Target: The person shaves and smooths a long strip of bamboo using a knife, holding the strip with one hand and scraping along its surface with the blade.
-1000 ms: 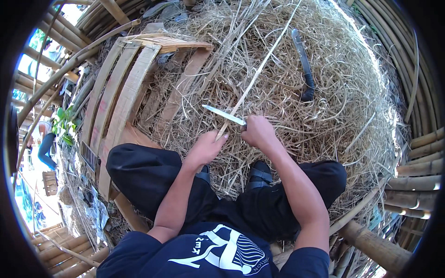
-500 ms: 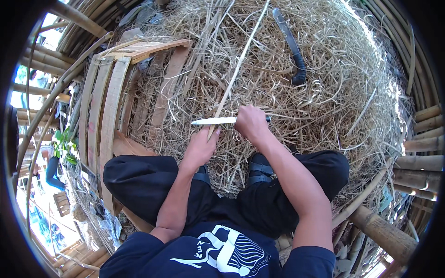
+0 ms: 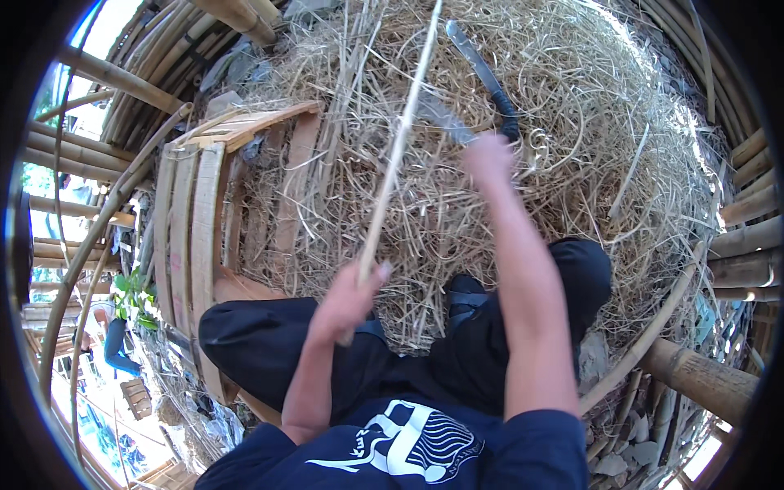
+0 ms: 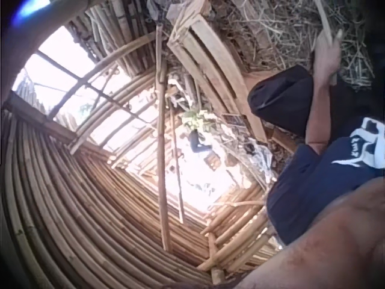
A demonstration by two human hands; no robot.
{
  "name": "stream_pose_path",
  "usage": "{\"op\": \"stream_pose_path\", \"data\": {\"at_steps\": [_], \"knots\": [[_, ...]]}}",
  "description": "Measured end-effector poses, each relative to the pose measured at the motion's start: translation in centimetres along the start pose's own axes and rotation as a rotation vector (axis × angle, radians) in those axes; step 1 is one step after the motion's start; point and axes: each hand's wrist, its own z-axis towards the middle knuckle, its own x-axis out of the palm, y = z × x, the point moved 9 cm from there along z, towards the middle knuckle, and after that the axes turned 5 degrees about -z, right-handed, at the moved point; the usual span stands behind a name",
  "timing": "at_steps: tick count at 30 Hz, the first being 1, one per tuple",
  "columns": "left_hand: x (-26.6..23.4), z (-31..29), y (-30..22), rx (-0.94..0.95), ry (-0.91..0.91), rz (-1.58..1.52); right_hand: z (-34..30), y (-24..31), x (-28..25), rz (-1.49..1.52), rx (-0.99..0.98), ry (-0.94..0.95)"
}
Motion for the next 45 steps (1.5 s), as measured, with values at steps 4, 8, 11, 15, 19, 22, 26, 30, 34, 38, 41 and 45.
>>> {"op": "stream_pose_path", "data": {"at_steps": [4, 8, 11, 15, 19, 22, 26, 30, 34, 38, 41, 45], "knots": [[-4.1, -1.3, 0.6, 0.208, -0.255, 0.089, -1.1, -0.4, -5.9, 0.086, 0.080, -0.064], [-4.4, -0.6, 0.7, 0.110, -0.249, -0.046, -7.7, 7.4, -3.4, 0.330, -0.198, 0.262], [-4.4, -0.1, 1.0, 0.235, -0.363, 0.133, -13.4, 12.0, -2.8, 0.179, -0.465, 0.353], [-4.4, 0.7, 0.6, 0.240, -0.374, 0.153, -17.3, 13.1, -0.8, 0.089, -0.634, 0.313], [-4.0, 1.5, 0.6, 0.174, -0.361, 0.253, -18.9, 13.3, 0.7, 0.019, -0.691, 0.385], [-3.0, 1.5, 0.3, 0.161, -0.332, 0.299, -17.8, 13.0, 1.1, 0.076, -0.712, 0.343], [-3.2, 1.0, -0.5, 0.156, -0.415, 0.320, -15.4, 12.9, 1.7, 0.135, -0.678, 0.213], [-3.3, 0.9, -1.3, 0.234, -0.370, 0.235, -11.9, 13.1, 0.5, 0.076, -0.629, 0.157], [-2.1, -1.2, -1.2, 0.226, -0.306, 0.181, -4.5, 5.8, 0.4, -0.030, -0.290, 0.081], [-3.2, -2.4, 0.6, 0.165, -0.233, 0.080, 0.6, -0.7, -4.8, 0.166, 0.078, -0.006], [-3.3, -0.7, 0.5, 0.163, -0.237, 0.077, -2.0, 2.1, -2.9, 0.234, -0.021, 0.046], [-2.2, 0.1, 0.9, 0.089, -0.148, -0.051, -6.6, 7.4, 0.5, 0.352, -0.193, 0.314]]}}
